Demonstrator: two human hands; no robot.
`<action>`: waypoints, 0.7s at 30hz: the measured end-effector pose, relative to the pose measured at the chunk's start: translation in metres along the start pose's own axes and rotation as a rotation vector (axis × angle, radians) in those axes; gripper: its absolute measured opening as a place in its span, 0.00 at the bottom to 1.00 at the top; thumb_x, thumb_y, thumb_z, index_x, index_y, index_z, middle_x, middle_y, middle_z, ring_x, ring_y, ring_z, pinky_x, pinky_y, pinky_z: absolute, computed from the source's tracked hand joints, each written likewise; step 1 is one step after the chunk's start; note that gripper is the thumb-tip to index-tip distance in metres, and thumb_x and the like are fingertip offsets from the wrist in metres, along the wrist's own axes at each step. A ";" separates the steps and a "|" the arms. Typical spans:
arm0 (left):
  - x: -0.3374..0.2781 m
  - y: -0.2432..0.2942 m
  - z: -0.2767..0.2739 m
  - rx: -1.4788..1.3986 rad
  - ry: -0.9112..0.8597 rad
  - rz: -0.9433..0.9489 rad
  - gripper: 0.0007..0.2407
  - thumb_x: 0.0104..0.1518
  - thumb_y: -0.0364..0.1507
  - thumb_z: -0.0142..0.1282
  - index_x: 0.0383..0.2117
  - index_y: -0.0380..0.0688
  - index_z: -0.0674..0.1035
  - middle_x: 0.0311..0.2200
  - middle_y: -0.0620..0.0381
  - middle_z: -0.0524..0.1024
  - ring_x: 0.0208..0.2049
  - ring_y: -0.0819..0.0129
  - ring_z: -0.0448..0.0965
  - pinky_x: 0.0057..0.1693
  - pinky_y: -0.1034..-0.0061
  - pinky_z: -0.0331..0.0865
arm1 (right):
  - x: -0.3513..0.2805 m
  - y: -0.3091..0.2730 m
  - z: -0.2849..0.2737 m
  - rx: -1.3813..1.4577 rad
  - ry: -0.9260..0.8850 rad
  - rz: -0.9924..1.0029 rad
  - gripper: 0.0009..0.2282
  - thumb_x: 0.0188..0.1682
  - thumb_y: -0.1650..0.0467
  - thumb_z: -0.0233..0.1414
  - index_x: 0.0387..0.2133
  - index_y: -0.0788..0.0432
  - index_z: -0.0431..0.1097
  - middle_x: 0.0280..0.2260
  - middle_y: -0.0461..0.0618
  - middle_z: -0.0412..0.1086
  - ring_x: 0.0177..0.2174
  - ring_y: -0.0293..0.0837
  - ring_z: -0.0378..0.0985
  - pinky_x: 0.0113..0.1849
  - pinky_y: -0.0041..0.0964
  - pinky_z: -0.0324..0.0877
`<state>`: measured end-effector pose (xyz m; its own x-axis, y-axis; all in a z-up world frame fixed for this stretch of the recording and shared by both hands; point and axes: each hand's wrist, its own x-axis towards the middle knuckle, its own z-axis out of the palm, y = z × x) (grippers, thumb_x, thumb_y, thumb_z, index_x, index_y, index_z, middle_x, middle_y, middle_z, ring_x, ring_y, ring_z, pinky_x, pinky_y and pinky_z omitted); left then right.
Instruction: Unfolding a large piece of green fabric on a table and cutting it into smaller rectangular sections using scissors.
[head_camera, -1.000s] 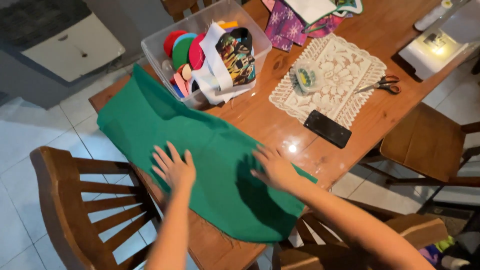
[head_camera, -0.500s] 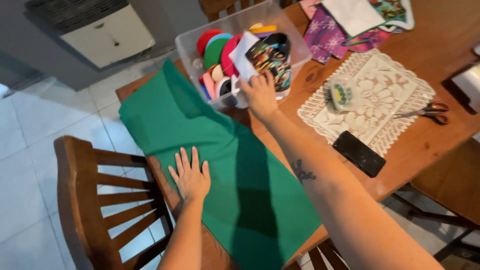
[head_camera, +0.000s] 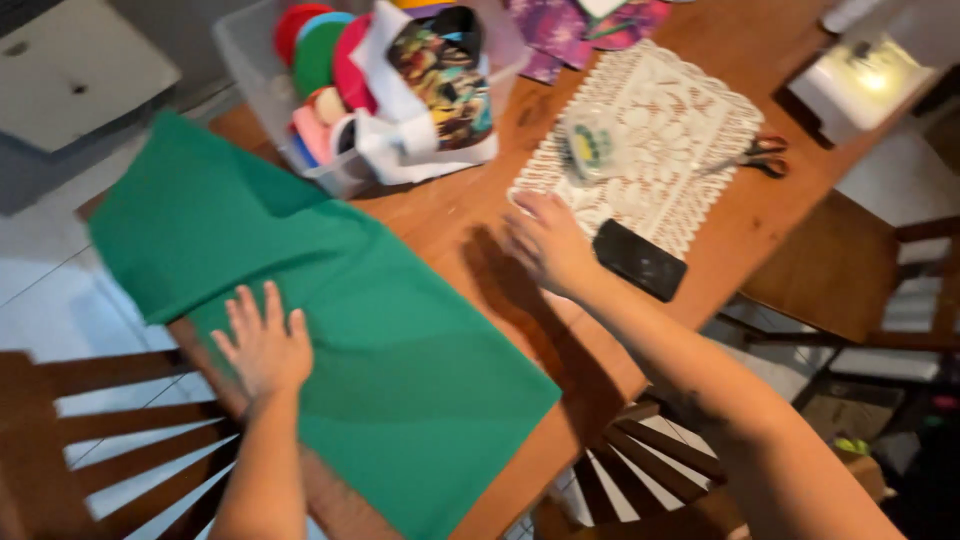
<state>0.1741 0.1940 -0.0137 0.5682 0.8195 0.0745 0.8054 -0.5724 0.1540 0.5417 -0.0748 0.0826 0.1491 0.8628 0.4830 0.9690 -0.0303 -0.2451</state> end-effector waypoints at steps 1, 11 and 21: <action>0.000 -0.002 0.000 -0.005 -0.004 0.016 0.27 0.65 0.43 0.39 0.71 0.51 0.61 0.73 0.43 0.52 0.72 0.44 0.50 0.66 0.32 0.44 | -0.039 0.032 -0.007 -0.011 0.001 0.013 0.12 0.56 0.69 0.52 0.50 0.62 0.67 0.54 0.67 0.65 0.51 0.65 0.70 0.52 0.59 0.62; -0.074 0.111 -0.020 0.077 0.052 0.031 0.29 0.64 0.40 0.42 0.71 0.40 0.62 0.72 0.31 0.48 0.72 0.38 0.48 0.64 0.28 0.48 | -0.235 0.302 -0.122 -0.354 0.203 0.863 0.11 0.54 0.72 0.46 0.46 0.67 0.70 0.43 0.67 0.72 0.43 0.66 0.72 0.45 0.57 0.65; -0.330 0.211 -0.038 -1.042 -0.806 -0.201 0.18 0.58 0.43 0.52 0.39 0.50 0.92 0.49 0.56 0.87 0.54 0.74 0.85 0.63 0.78 0.71 | -0.243 0.416 -0.148 -0.838 -0.504 0.629 0.20 0.50 0.65 0.52 0.58 0.41 0.76 0.42 0.53 0.78 0.39 0.59 0.82 0.37 0.50 0.76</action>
<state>0.1500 -0.1964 0.0321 0.6866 0.4345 -0.5829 0.5877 0.1402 0.7969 0.9379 -0.3717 -0.0123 0.7377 0.6740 0.0388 0.6062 -0.6867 0.4012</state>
